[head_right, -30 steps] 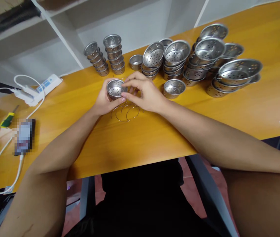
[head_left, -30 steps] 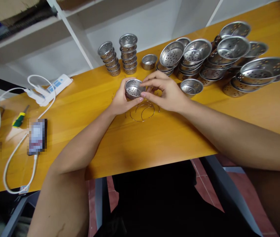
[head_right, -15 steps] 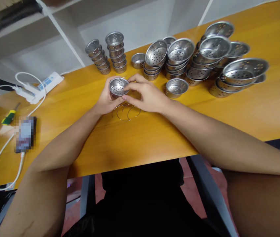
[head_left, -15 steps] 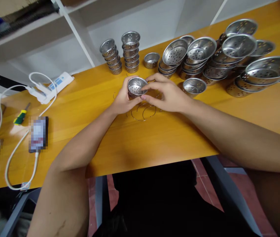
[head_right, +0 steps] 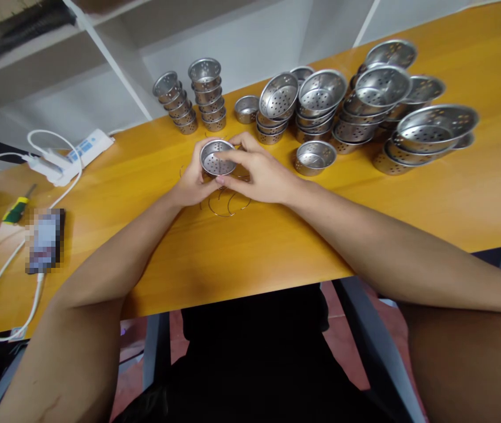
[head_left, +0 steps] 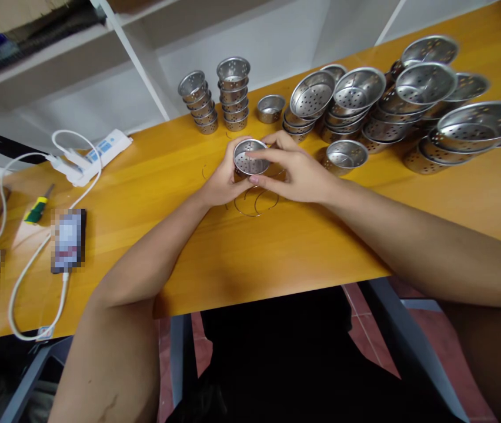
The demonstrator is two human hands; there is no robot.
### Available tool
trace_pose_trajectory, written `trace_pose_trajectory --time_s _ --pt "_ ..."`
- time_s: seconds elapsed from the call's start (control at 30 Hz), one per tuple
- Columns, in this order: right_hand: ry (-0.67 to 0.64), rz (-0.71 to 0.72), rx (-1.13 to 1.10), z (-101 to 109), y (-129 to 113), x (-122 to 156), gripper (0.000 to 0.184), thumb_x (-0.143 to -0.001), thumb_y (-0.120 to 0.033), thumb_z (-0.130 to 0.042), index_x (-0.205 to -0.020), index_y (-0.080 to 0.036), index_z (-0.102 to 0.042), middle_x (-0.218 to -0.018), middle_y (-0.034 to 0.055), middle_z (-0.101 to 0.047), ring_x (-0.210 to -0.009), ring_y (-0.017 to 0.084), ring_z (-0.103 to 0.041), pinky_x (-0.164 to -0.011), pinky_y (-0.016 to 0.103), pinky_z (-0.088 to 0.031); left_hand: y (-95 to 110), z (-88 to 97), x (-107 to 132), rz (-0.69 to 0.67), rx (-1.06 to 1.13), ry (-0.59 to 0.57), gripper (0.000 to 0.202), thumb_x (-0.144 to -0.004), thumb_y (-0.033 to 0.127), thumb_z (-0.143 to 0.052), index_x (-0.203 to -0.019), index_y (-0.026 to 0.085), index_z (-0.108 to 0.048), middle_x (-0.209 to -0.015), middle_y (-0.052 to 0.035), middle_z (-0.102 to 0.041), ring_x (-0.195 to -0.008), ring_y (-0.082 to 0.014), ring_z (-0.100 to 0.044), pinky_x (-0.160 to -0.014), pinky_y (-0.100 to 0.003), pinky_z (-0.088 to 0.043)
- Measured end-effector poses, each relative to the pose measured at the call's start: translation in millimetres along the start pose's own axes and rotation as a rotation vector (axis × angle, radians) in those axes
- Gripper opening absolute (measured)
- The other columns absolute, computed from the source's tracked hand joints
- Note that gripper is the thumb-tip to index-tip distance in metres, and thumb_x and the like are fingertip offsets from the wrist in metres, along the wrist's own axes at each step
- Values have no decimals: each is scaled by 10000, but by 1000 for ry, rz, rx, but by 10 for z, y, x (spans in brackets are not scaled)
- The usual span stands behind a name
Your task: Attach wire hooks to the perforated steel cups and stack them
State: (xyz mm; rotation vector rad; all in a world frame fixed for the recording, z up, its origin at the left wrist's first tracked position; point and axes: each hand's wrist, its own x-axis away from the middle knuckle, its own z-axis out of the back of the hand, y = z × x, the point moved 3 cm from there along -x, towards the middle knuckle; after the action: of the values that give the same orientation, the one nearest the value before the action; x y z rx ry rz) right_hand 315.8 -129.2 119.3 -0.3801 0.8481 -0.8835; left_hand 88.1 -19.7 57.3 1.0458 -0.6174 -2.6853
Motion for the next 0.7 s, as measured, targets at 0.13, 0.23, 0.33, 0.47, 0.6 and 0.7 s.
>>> trace_pose_trajectory --time_s 0.13,0.23,0.33,0.47,0.6,0.7 --pt "-7 -36 87 81 -125 -20 1006 -1097 -780 -950 -1918 -278 -658 -1827 215 -689 -1738 559 -629 -1488 786 -552 14 21 -24 0 -59 16 1107 -1236 860 -700 -2015 342 -108 -1922 -208 -545 -1849 -459 -644 -1543 -713 -610" --pt "-20 -2 204 311 -153 -47 1074 -1082 -707 -938 -1970 -239 -556 -1847 245 -649 -1742 542 -622 -1498 778 -546 -6 21 -16 -2 -72 30 1218 -1172 936 -749 -2026 376 -85 -1967 -208 -501 -1867 -481 -618 -1540 -749 -600" --pt "76 62 373 795 -156 -27 923 -1083 -691 -883 -1852 -227 -669 -1716 287 -700 -1639 520 -664 -1449 773 -576 -142 55 28 3 -73 72 1222 -1162 975 -721 -2025 411 -65 -1931 -205 -523 -1786 -465 -683 -1492 -742 -622" --pt "201 -47 450 1567 -124 165 980 -1115 -996 -779 -1812 -310 -724 -1733 278 -707 -1561 482 -737 -1281 678 -655 -471 193 125 46 -123 174 1107 -1215 906 -673 -2022 436 -79 -1908 -199 -531 -1745 -443 -693 -1530 -727 -550" --pt "-23 -222 538 1953 79 374 1040 -1046 -1168 -687 -1716 -379 -784 -1536 241 -788 -1292 431 -825 -1094 655 -662 -684 302 204 76 -163 215 1058 -1240 837 -667 -2029 431 -90 -1925 -192 -494 -1792 -450 -635 -1593 -745 -443" --pt "-265 -431 558 1899 230 385 708 -1033 -819 -904 -1582 -378 -828 -1272 168 -852 -990 360 -800 -889 596 -631 -701 305 223 75 -163 206 1050 -1241 822 -676 -2032 423 -112 -1938 -193 -479 -1809 -458 -614 -1612 -753 -411"
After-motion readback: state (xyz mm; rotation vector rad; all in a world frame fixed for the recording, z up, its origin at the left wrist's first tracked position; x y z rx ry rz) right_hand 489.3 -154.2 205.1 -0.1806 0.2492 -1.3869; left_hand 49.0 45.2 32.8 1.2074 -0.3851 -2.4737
